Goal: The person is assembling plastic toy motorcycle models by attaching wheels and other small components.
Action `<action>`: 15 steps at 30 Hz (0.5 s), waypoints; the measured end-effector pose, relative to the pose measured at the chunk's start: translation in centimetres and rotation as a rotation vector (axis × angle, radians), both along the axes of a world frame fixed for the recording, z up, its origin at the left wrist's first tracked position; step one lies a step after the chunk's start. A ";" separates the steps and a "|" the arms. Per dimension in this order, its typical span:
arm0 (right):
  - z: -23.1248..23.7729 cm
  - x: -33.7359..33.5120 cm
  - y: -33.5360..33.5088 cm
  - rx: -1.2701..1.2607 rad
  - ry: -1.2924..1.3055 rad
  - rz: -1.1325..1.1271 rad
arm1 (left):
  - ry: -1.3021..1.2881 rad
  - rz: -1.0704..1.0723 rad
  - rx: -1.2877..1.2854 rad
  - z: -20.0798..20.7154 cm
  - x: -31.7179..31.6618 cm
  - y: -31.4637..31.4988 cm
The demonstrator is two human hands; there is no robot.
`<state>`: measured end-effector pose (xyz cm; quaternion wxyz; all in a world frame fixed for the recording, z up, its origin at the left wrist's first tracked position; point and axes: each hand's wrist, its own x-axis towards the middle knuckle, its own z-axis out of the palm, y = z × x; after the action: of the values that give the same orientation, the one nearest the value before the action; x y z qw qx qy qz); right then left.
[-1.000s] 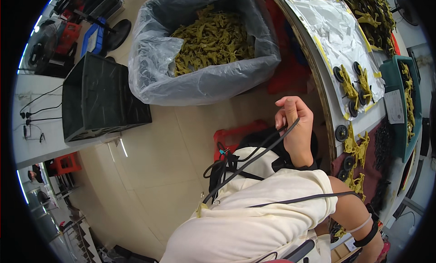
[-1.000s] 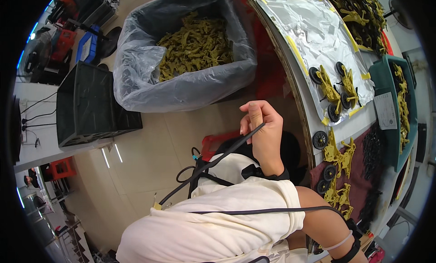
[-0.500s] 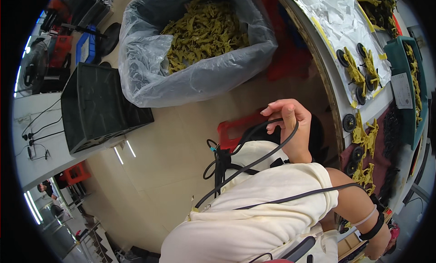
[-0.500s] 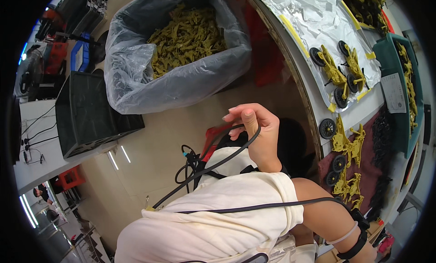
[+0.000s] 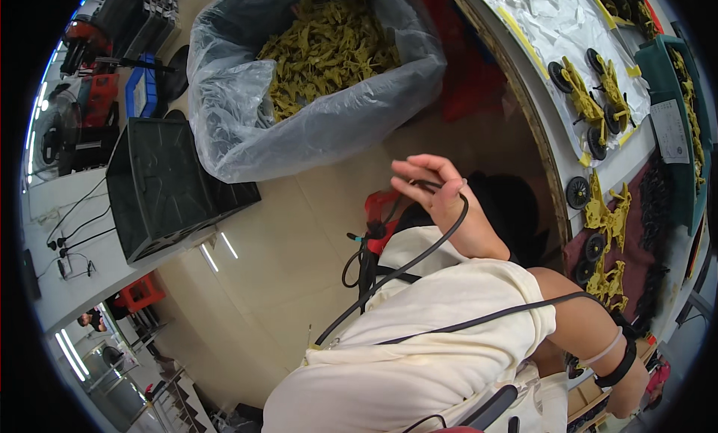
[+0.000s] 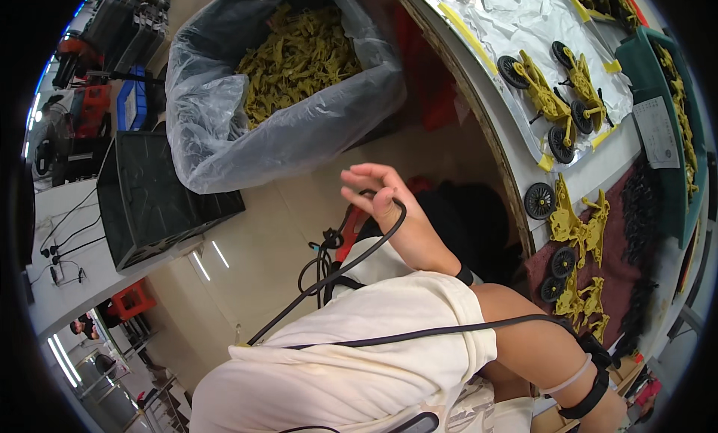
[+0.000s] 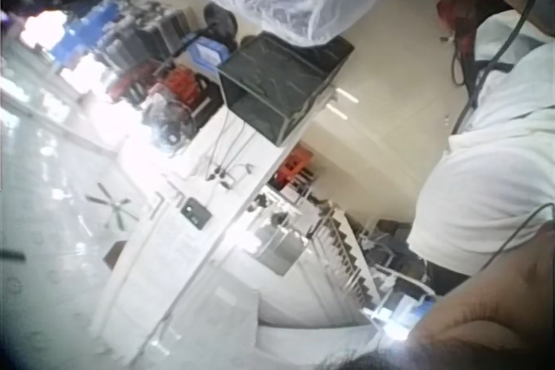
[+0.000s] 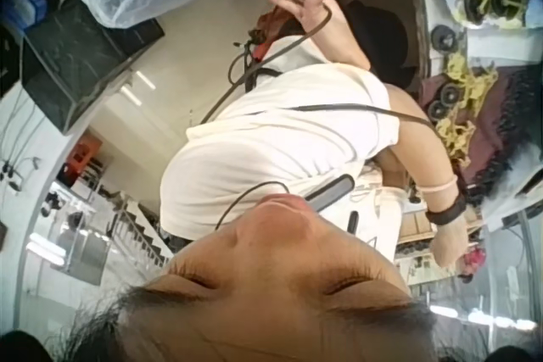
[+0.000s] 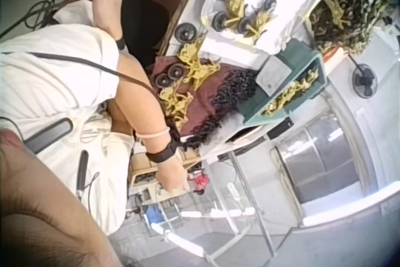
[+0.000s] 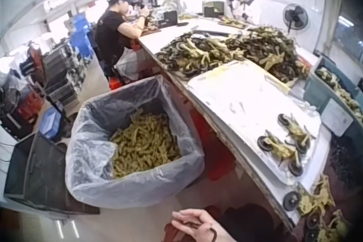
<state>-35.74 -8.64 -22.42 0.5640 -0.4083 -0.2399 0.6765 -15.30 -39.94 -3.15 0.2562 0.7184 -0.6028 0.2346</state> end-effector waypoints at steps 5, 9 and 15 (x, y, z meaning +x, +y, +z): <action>0.2 1.1 0.4 0.129 -0.107 -0.150 | 0.005 0.047 0.003 -0.5 -0.8 1.8; 0.6 1.4 1.0 0.252 -0.181 -0.294 | -0.023 0.082 0.023 -0.4 -1.4 2.8; 0.5 1.5 1.5 0.288 -0.215 -0.391 | -0.054 0.069 -0.074 -1.0 -0.9 2.7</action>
<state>-34.26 -7.12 -21.88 0.7076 -0.4322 -0.3088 0.4661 -16.21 -37.19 -4.13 0.2581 0.7219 -0.5754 0.2849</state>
